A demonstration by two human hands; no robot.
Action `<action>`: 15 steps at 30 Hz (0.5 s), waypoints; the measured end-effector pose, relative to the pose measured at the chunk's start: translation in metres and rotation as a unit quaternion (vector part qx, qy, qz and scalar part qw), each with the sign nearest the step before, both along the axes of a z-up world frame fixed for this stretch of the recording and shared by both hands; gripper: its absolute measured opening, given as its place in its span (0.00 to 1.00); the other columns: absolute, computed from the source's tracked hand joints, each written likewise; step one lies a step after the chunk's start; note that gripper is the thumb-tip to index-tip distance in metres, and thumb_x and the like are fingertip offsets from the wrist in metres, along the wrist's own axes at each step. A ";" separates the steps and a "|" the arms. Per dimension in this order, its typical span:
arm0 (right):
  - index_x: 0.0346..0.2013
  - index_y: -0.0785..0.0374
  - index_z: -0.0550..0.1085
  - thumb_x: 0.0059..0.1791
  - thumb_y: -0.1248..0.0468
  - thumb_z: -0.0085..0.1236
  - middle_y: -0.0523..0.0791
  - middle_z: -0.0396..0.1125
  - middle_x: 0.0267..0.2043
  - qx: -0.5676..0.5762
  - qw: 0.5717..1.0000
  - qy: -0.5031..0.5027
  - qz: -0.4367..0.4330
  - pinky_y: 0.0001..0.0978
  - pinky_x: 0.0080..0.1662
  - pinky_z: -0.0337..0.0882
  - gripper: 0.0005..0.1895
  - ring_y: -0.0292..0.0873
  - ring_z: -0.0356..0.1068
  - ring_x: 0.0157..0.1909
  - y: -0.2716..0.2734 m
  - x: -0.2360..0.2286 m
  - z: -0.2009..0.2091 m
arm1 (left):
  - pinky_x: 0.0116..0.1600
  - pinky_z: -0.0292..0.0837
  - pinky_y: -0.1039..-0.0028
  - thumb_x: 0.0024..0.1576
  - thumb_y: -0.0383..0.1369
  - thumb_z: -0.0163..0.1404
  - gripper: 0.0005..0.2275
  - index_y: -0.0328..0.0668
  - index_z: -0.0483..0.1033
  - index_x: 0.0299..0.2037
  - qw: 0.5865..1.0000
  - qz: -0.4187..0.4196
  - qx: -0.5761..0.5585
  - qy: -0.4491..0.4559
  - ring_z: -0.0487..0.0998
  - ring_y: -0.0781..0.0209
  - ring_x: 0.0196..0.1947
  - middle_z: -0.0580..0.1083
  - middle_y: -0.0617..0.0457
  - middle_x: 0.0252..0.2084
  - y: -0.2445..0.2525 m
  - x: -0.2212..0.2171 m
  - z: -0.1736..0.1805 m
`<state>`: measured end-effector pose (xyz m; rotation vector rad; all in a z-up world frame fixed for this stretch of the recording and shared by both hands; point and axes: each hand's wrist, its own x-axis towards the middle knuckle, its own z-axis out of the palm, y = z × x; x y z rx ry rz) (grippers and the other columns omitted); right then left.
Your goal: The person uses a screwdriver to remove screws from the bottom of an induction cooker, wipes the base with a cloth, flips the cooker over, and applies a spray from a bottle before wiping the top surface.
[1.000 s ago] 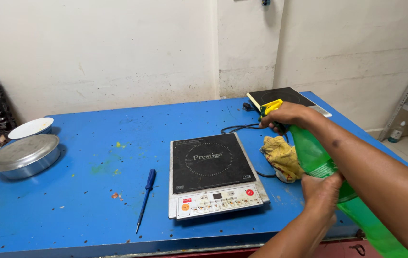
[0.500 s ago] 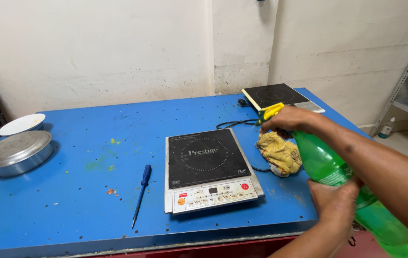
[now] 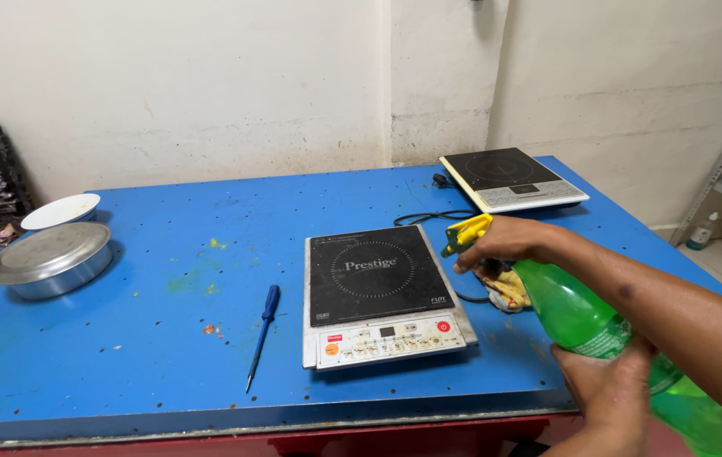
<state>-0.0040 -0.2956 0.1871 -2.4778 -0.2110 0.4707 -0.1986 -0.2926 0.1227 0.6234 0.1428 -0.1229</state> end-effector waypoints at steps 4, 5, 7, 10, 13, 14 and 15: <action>0.20 0.65 0.76 0.39 0.52 0.72 0.45 0.69 0.20 -0.008 1.000 -0.008 -0.011 0.34 0.30 0.66 0.20 0.39 0.67 0.23 0.016 -0.003 0.003 | 0.59 0.74 0.69 0.39 0.30 0.69 0.36 0.38 0.66 0.60 1.000 0.009 -0.008 0.000 0.79 0.60 0.51 0.76 0.49 0.54 0.006 0.002 0.001; 0.20 0.65 0.76 0.37 0.52 0.73 0.44 0.69 0.20 -0.001 1.000 -0.002 0.001 0.33 0.30 0.67 0.19 0.39 0.68 0.23 0.022 -0.005 0.004 | 0.59 0.74 0.69 0.39 0.30 0.69 0.36 0.38 0.65 0.60 1.000 0.014 -0.008 0.000 0.79 0.59 0.51 0.76 0.49 0.54 0.009 0.002 0.001; 0.20 0.63 0.77 0.36 0.53 0.73 0.44 0.71 0.20 -0.002 1.000 0.006 0.019 0.32 0.31 0.68 0.18 0.39 0.70 0.24 0.034 -0.007 0.007 | 0.60 0.74 0.69 0.39 0.30 0.69 0.37 0.38 0.65 0.60 1.000 0.020 -0.009 0.001 0.79 0.59 0.52 0.76 0.49 0.54 0.016 0.004 0.001; 0.20 0.63 0.76 0.37 0.52 0.72 0.44 0.70 0.20 -0.025 0.999 -0.003 0.026 0.33 0.30 0.68 0.18 0.39 0.71 0.24 0.049 -0.008 0.011 | 0.60 0.74 0.69 0.39 0.29 0.69 0.37 0.38 0.64 0.61 1.000 0.029 -0.009 0.000 0.79 0.59 0.52 0.76 0.49 0.55 0.024 0.003 0.000; 0.20 0.65 0.74 0.38 0.52 0.72 0.45 0.68 0.20 -0.011 0.999 -0.024 0.036 0.35 0.28 0.68 0.20 0.42 0.69 0.23 0.064 -0.006 0.014 | 0.61 0.73 0.69 0.39 0.29 0.70 0.38 0.38 0.63 0.62 0.999 0.035 -0.009 -0.007 0.79 0.59 0.53 0.76 0.49 0.55 0.033 0.004 0.001; 0.19 0.65 0.74 0.37 0.53 0.72 0.45 0.69 0.20 0.014 0.998 -0.018 0.051 0.34 0.29 0.70 0.19 0.41 0.70 0.23 0.068 -0.004 0.014 | 0.61 0.73 0.69 0.39 0.29 0.70 0.38 0.38 0.63 0.62 0.999 0.036 -0.009 -0.011 0.79 0.59 0.53 0.75 0.49 0.55 0.037 0.005 0.001; 0.19 0.65 0.75 0.37 0.55 0.73 0.44 0.70 0.20 0.038 0.997 -0.011 0.067 0.33 0.29 0.71 0.18 0.40 0.72 0.23 0.072 -0.002 0.016 | 0.61 0.73 0.69 0.39 0.29 0.70 0.39 0.38 0.63 0.62 0.999 0.039 -0.008 -0.014 0.79 0.59 0.53 0.75 0.49 0.56 0.041 0.007 0.002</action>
